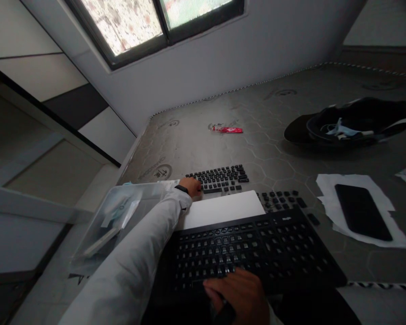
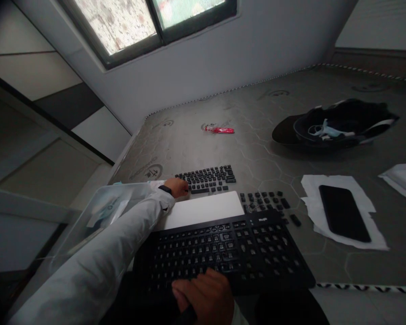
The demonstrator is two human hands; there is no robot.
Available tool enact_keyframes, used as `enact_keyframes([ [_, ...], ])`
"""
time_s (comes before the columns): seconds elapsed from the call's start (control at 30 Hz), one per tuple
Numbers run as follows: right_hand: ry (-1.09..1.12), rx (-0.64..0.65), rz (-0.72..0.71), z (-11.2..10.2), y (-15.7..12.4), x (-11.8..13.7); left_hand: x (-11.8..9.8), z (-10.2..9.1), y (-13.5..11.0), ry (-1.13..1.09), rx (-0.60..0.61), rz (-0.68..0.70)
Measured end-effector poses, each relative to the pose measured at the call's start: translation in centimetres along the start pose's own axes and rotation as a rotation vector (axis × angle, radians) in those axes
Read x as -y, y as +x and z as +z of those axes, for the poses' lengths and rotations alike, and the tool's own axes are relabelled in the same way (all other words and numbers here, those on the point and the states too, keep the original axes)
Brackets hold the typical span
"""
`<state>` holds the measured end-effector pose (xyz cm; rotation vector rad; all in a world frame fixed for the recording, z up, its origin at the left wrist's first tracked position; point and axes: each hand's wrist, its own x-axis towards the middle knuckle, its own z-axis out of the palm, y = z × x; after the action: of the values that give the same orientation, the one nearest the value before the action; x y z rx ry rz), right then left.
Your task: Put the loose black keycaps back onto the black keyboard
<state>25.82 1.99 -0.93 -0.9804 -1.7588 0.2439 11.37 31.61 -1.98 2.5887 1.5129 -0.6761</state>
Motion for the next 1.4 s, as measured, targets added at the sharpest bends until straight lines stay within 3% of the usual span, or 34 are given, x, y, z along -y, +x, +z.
enact_keyframes([
  [0.77, 0.000, 0.016, 0.018, 0.2, -0.3, -0.2, -0.7, 0.8, 0.8, 0.011, 0.007, 0.036],
  [1.0, 0.035, -0.006, 0.090, 0.1, -0.1, 0.4, -0.5, -0.4, -0.2, -0.024, -0.059, 0.026],
  [1.23, 0.061, 0.046, 0.081, -0.1, -0.3, 0.5, -0.8, -4.7, -5.1, -0.129, -0.237, -0.076],
  [1.33, 0.040, 0.073, 0.068, -0.1, -0.4, 0.5, -1.5, -5.7, -9.6, -0.179, -0.346, -0.123],
  [1.4, 0.020, 0.080, 0.045, 0.0, -0.5, 0.6, -2.3, -5.3, -13.7, -0.252, -0.456, -0.146],
])
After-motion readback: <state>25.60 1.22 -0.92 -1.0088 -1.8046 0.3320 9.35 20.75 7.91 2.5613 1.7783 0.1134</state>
